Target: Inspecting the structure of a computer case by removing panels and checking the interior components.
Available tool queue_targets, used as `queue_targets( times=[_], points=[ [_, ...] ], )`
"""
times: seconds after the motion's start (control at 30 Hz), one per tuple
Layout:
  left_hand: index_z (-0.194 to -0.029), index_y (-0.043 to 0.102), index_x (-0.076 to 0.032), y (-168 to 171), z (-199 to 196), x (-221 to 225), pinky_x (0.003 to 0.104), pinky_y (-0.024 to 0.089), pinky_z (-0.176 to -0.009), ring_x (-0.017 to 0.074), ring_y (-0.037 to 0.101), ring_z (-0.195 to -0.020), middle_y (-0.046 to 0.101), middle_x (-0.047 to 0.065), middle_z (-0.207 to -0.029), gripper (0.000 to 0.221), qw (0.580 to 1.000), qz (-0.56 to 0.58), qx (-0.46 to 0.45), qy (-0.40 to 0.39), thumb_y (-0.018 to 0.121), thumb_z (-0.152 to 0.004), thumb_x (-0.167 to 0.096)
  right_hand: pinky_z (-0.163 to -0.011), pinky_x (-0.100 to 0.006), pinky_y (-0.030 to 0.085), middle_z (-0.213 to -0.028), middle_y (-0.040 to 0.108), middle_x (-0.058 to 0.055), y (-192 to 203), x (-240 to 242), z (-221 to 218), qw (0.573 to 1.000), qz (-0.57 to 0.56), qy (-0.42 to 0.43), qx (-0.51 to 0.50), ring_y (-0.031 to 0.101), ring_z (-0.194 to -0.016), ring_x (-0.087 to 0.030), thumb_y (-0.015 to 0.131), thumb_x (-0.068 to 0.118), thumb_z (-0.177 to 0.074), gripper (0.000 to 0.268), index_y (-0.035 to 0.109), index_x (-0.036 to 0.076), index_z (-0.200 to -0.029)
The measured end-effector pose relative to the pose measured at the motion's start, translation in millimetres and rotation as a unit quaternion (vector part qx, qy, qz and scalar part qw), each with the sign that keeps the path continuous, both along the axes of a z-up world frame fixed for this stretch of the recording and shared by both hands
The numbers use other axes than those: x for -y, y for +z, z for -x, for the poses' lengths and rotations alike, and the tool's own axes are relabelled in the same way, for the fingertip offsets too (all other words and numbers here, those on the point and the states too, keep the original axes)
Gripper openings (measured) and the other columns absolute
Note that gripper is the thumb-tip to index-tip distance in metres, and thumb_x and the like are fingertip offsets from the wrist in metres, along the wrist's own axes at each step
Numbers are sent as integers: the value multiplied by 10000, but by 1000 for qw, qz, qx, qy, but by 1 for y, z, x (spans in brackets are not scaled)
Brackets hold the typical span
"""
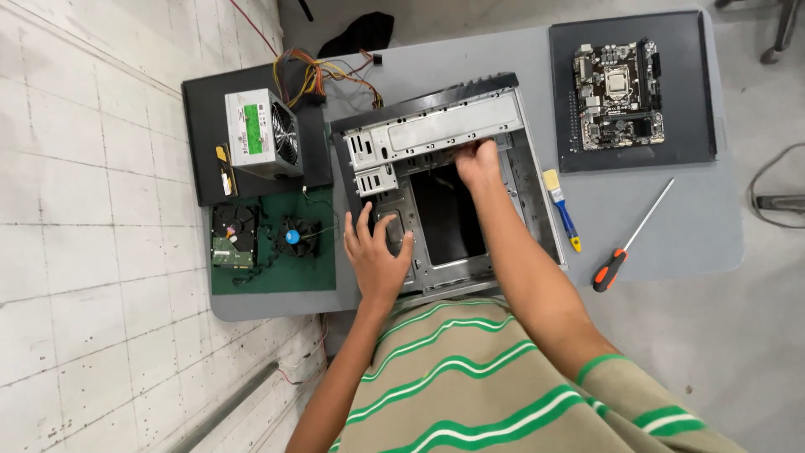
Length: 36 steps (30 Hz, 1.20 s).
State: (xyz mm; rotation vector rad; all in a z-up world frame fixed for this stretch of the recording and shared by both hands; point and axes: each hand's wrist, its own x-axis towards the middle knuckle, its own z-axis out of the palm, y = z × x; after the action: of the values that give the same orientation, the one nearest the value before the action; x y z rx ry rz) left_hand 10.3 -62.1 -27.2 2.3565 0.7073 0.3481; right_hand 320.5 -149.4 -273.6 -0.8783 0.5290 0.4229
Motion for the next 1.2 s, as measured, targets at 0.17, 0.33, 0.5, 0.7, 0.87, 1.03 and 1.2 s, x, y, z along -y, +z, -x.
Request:
queue_targets(
  times=[0.17,0.33,0.5,0.7,0.87,1.03,1.2],
  points=[
    [-1225,665,-132,-7,-2,0,726,161,-1176,501,201,-1520,409,153,-1558,388,1000,-8,3,1,649,-962,-417,-655,-414,596,-780,601,-58,-13,-21,-49,999,-12,-6,-33,573,-657,-255,518,191,-1014,117,591,101,-1000],
    [-1215,667,-207,-3,-3,8,704,75,-1167,459,227,-1535,425,121,-1595,306,986,-150,70,-31,673,-926,-307,-683,-450,601,-803,644,-92,-11,-28,-53,996,-36,-30,-73,610,-691,-284,529,208,-994,153,628,92,-990],
    [-1053,754,-281,-52,-50,28,406,536,-863,220,688,-1012,726,-41,-1031,212,986,88,10,-140,669,-928,-430,-705,-476,605,-819,676,-117,-18,4,-49,993,-56,-22,-106,638,-716,-307,537,221,-980,180,656,85,-983],
    [-1310,570,-221,-168,-162,41,362,605,-691,245,705,-919,702,45,-1131,712,757,625,-190,-25,387,-963,-815,-733,-512,610,-842,719,-151,-14,25,-46,987,-87,-19,-135,675,-750,-337,548,237,-960,217,693,76,-973],
    [-1255,509,-133,-182,-197,23,277,588,-637,196,653,-891,607,33,-1126,656,614,771,-150,77,446,-966,-718,-744,-416,618,-810,725,-91,-60,45,-60,984,-88,-14,-155,680,-731,-277,580,205,-927,174,699,78,-927],
    [-943,545,-101,-217,-208,-14,249,589,-538,163,640,-695,572,16,-825,262,467,847,80,242,589,-992,-354,-877,-481,646,-933,742,-132,-37,56,-58,988,-75,-19,-132,715,-840,-309,655,152,-938,171,720,29,-1037],
    [-1089,554,-100,-161,-211,-28,527,635,-840,321,626,-934,542,95,-991,380,343,858,233,303,647,-945,-439,-927,-567,622,-888,712,-162,-67,55,-55,979,-113,-69,-154,693,-873,-372,608,58,-882,125,714,11,-928]
  ],
)
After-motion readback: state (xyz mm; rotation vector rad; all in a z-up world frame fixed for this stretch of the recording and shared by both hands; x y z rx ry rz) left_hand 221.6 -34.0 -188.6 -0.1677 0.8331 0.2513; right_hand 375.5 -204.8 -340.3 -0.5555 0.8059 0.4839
